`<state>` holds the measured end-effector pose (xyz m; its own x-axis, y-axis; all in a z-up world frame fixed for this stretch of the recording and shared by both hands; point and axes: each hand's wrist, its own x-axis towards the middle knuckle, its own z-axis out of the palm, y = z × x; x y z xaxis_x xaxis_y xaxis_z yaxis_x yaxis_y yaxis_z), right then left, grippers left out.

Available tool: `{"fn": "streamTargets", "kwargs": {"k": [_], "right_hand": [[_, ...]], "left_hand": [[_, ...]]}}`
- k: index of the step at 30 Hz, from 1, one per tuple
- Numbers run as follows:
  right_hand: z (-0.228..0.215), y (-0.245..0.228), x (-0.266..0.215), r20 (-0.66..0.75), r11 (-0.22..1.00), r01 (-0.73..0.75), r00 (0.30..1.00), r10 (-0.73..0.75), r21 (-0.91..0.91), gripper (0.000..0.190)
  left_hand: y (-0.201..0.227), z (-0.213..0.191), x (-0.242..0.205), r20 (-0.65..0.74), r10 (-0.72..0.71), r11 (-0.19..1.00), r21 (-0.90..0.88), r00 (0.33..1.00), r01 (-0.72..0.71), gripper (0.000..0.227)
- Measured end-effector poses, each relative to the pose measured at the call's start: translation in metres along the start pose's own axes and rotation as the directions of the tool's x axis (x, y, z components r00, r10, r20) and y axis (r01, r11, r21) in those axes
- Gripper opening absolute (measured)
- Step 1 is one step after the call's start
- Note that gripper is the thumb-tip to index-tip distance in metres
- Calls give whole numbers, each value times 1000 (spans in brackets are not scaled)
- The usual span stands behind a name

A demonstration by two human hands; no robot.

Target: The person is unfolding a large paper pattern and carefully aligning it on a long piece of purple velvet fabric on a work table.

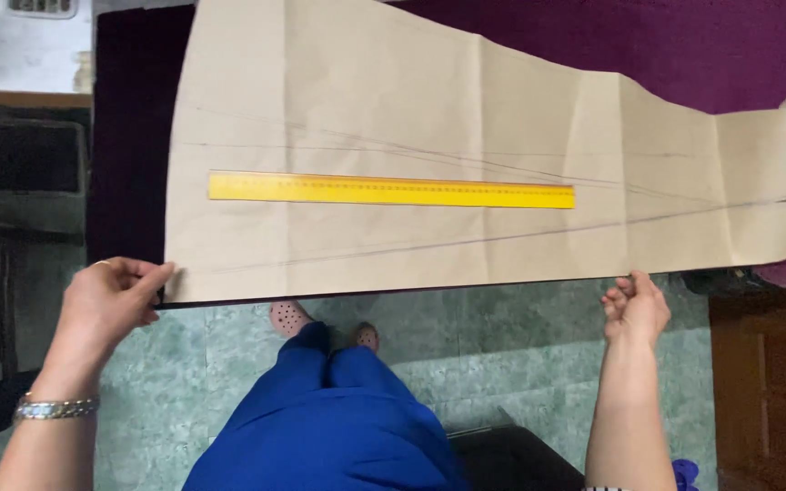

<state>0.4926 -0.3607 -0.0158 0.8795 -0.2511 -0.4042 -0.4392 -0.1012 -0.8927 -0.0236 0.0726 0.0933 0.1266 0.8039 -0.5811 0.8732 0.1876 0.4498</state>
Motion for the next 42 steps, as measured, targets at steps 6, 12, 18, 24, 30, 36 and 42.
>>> {"fn": "streamTargets", "kwargs": {"k": [6, 12, 18, 24, 30, 36, 42], "right_hand": [[-20, 9, 40, 92, 993, -105, 991, 99, 61, 29], [-21, 1, 31, 93, 984, -161, 984, 154, 70, 32], [-27, 10, 54, 177, 960, -272, 950, 258, 63, 25], [-30, 11, 59, 250, 934, -340, 919, 305, 109, 25], [-23, -2, 31, 233, 932, -344, 921, 311, 116, 24], [-34, 17, 72, 407, 954, -289, 865, 294, -75, 19], [-46, 63, 146, 455, 930, 42, 880, 138, -364, 16]], "left_hand": [[-48, 21, 34, 3, 43, 968, -246, 999, -41, 28], [-41, 20, 23, -20, 1, 961, -278, 1000, -6, 31], [-54, 23, 38, 0, 14, 959, -282, 1000, -13, 31], [-41, 18, 23, 15, 24, 962, -274, 1000, -19, 30], [-54, 23, 35, 26, 61, 953, -297, 998, -51, 31], [-24, 13, 11, 15, 0, 996, -89, 1000, 1, 28], [-25, 13, 13, 58, 46, 989, -140, 997, -37, 25]]}}
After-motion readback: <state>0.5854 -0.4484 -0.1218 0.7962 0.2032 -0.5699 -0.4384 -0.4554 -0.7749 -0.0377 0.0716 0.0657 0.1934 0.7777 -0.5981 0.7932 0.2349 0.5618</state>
